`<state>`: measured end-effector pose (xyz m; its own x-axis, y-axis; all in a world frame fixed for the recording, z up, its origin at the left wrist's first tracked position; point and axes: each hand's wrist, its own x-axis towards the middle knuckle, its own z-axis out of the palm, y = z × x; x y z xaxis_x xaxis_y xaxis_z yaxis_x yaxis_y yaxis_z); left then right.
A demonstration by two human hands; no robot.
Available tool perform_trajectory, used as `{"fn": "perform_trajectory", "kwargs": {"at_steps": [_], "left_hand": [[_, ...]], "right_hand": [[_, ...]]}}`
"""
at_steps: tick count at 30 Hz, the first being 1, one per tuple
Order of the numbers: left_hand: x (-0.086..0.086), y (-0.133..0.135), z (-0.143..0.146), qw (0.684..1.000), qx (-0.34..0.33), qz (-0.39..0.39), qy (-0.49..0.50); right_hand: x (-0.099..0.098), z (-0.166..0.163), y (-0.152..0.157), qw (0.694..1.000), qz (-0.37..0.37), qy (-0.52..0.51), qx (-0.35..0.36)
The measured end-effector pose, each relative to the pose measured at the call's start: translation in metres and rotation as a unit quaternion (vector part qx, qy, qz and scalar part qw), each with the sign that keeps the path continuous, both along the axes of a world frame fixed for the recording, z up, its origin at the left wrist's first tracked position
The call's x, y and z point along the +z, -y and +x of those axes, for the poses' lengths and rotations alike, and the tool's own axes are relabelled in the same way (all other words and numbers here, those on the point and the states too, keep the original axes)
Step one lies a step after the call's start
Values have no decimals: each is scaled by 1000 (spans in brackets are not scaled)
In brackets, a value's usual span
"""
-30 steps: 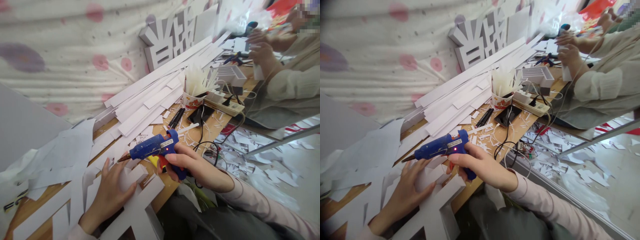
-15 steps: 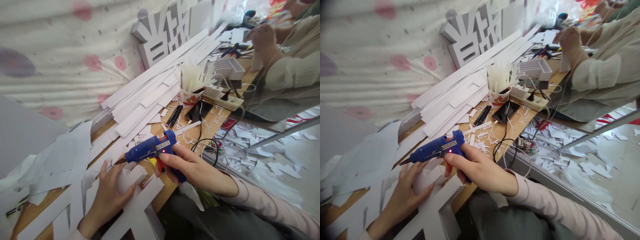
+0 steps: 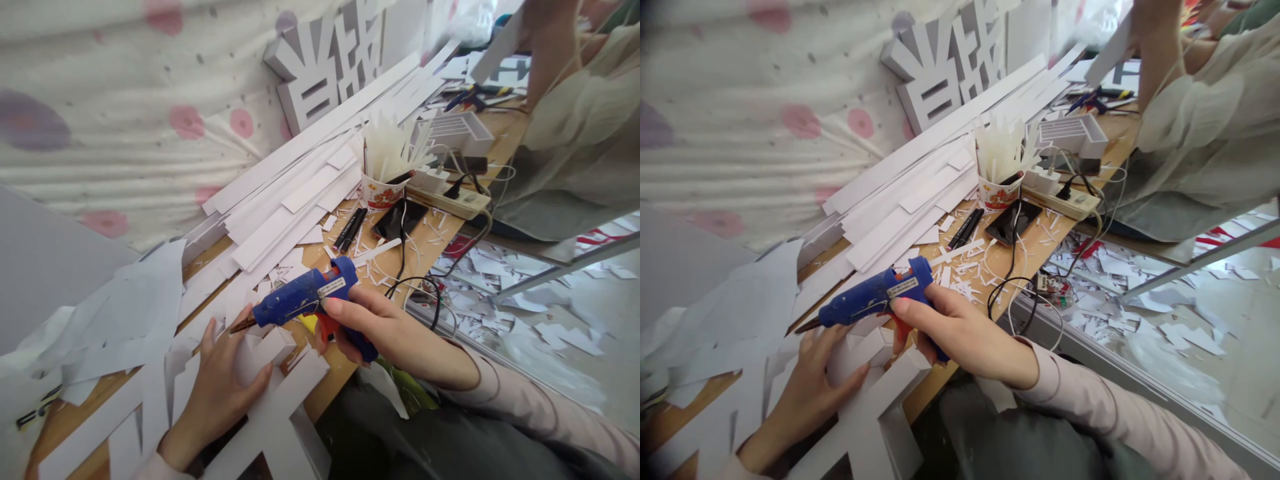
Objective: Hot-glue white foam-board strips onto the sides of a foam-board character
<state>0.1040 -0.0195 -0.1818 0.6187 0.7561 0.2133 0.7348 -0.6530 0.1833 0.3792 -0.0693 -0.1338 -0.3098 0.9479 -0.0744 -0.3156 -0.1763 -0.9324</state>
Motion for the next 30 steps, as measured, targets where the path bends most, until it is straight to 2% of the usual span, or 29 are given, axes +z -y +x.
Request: {"fn": "perform_trajectory", "kwargs": {"at_steps": [7,13,17,24,30], "left_hand": [[-4,-1,-3,1000,3,-15,1],[-5,-2,-4,1000,0,-21,4],[1,-2,-5,997,-26,-69,2],[13,-4,-10,990,-41,-133,-1],[22,-8,-8,984,-34,-168,53]], "right_hand": [[-2,-1,1,999,-24,-3,-34],[-3,3,-2,1000,-19,15,-6],[-13,10,-18,999,26,1,36],[-36,7,-43,978,109,131,118],[-41,-6,-50,951,180,226,111]]}}
